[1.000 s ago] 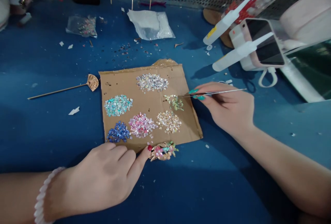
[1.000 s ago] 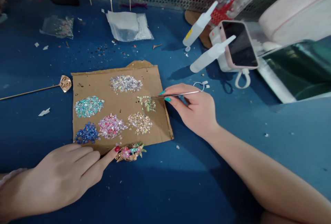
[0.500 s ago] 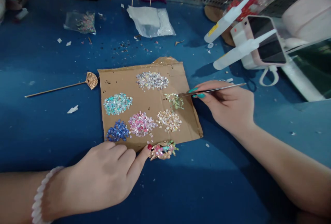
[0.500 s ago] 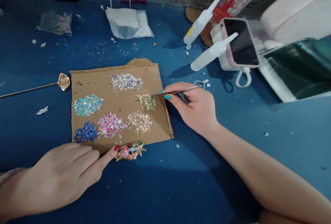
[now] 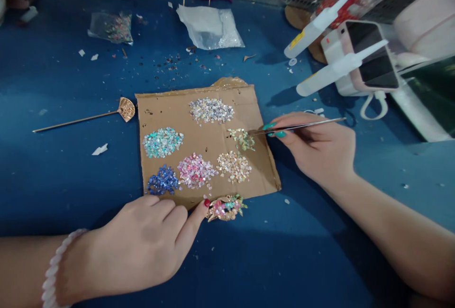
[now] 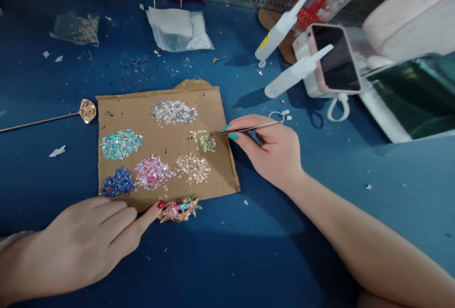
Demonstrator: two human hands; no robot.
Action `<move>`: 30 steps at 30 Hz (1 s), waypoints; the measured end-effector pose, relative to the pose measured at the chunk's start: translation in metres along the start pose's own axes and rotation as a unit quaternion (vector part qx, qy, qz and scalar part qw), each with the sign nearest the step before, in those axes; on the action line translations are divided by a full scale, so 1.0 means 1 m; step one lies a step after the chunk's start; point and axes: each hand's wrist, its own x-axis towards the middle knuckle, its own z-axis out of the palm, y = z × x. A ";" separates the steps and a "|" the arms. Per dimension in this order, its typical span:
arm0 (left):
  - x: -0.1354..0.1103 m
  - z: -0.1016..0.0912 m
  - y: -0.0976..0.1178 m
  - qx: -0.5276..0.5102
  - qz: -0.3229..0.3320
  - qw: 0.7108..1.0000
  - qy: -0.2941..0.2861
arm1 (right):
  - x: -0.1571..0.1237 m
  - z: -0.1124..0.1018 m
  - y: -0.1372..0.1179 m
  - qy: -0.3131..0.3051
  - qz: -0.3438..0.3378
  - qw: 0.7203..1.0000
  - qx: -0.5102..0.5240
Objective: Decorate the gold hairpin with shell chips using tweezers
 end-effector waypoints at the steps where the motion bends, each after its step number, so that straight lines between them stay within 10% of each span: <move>1: 0.000 0.000 0.000 0.000 0.000 1.000 -0.001 | 0.000 0.000 0.000 0.000 0.001 1.000 -0.001; 30: -0.002 0.004 0.001 -0.001 -0.003 1.000 -0.008 | 0.002 0.003 -0.007 0.011 -0.009 1.000 0.002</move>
